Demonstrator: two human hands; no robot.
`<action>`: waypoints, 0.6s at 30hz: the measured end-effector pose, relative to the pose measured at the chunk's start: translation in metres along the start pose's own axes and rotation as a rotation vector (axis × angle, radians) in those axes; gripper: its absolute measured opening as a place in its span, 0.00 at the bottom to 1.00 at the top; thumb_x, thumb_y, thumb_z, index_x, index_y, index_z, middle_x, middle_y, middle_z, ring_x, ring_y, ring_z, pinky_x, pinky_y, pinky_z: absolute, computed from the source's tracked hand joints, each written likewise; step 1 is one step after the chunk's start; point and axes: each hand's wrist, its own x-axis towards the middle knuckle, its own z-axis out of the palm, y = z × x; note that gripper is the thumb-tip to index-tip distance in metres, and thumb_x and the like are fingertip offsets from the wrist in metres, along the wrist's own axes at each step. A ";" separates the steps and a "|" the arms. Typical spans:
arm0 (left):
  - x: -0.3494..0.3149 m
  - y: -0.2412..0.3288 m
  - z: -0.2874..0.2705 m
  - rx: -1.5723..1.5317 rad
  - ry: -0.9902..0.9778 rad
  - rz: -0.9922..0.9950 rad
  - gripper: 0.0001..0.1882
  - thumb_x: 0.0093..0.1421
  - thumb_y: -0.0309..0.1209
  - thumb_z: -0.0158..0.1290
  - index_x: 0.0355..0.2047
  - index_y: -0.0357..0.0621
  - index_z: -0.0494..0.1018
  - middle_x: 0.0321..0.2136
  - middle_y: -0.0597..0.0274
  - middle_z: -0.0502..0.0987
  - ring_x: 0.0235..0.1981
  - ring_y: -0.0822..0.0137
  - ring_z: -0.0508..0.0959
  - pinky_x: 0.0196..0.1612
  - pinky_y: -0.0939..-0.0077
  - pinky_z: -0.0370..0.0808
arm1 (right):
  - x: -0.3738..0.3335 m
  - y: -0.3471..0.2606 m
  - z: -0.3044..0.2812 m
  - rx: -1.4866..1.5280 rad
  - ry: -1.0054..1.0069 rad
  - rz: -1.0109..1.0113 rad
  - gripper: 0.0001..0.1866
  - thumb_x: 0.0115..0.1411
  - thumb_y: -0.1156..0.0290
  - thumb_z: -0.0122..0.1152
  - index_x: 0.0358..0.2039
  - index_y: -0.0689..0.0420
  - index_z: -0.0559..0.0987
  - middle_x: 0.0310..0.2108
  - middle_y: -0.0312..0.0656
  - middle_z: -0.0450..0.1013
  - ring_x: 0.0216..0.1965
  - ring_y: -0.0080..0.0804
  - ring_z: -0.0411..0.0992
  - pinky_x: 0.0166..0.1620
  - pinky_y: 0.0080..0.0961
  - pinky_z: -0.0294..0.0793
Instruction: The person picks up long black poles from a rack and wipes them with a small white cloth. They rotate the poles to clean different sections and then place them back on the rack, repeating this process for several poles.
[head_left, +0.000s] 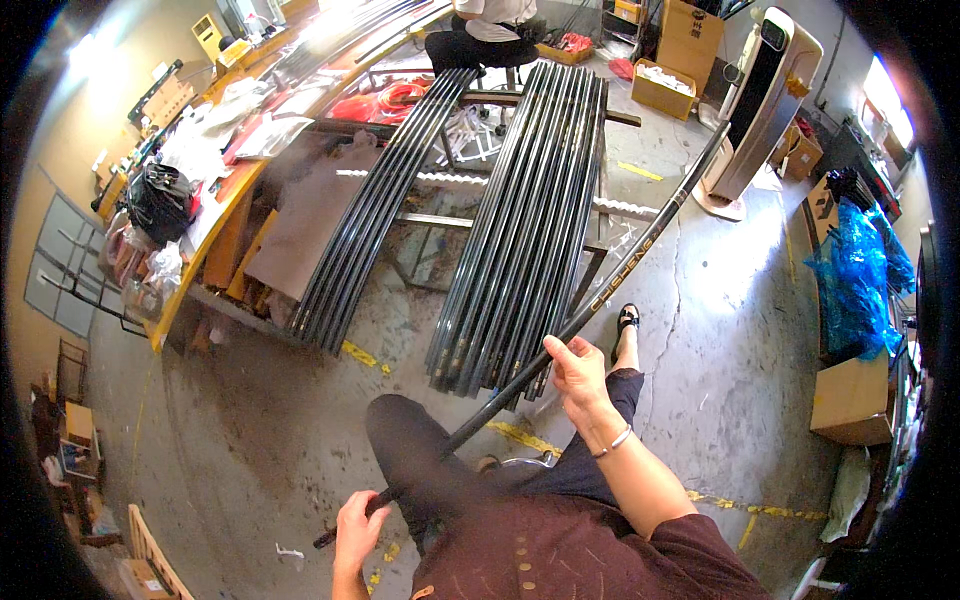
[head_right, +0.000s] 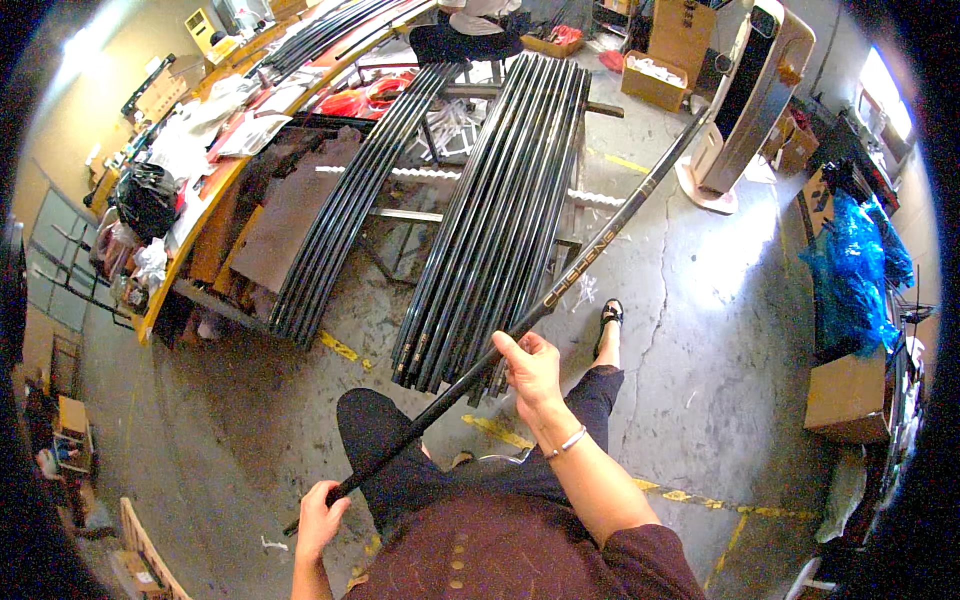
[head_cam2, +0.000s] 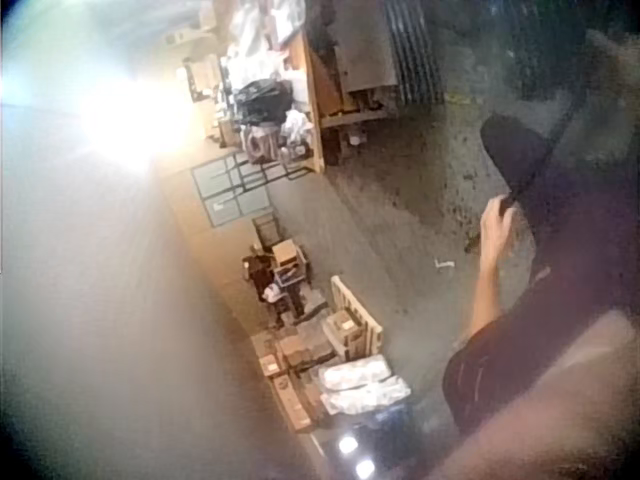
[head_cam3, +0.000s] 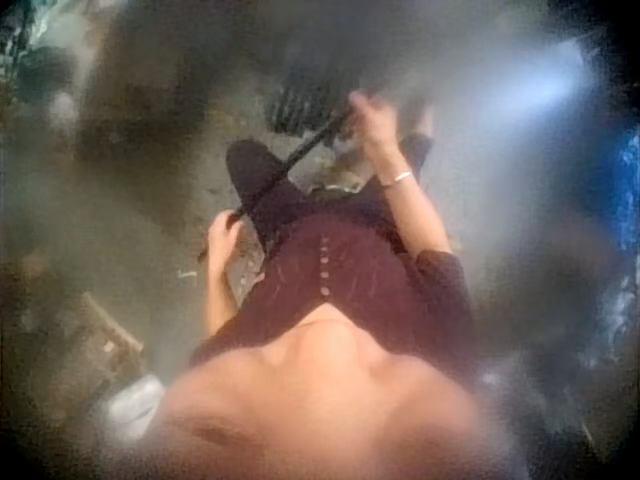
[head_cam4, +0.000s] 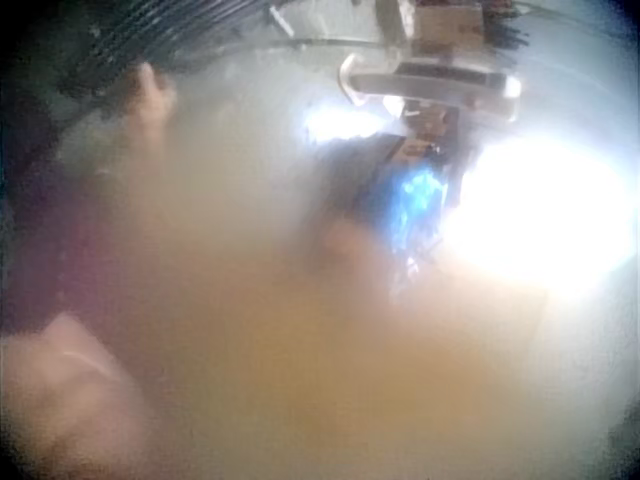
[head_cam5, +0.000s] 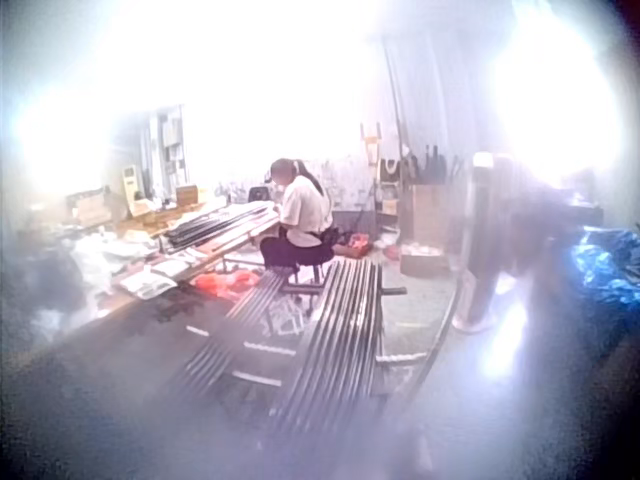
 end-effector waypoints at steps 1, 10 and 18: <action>0.003 -0.004 0.006 -0.010 0.009 0.001 0.14 0.47 0.27 0.57 0.35 0.34 0.71 0.29 0.50 0.73 0.29 0.54 0.75 0.34 0.69 0.71 | 0.004 0.000 -0.002 0.022 -0.038 -0.020 0.11 0.51 0.65 0.67 0.22 0.53 0.72 0.16 0.25 0.62 0.14 0.11 0.55 0.16 0.12 0.50; 0.077 -0.002 0.027 -0.222 0.116 -0.036 0.15 0.51 0.28 0.55 0.37 0.32 0.71 0.34 0.46 0.75 0.34 0.53 0.76 0.39 0.69 0.72 | 0.022 -0.003 -0.040 0.027 -0.137 -0.026 0.15 0.57 0.65 0.60 0.40 0.59 0.72 0.20 0.25 0.60 0.17 0.11 0.54 0.17 0.10 0.52; 0.224 0.022 0.047 -0.267 0.116 -0.096 0.16 0.56 0.35 0.51 0.39 0.34 0.71 0.31 0.49 0.76 0.35 0.55 0.76 0.40 0.66 0.70 | 0.028 0.059 -0.176 0.572 -0.133 0.265 0.16 0.63 0.55 0.49 0.39 0.55 0.71 0.15 0.25 0.51 0.16 0.14 0.51 0.16 0.10 0.49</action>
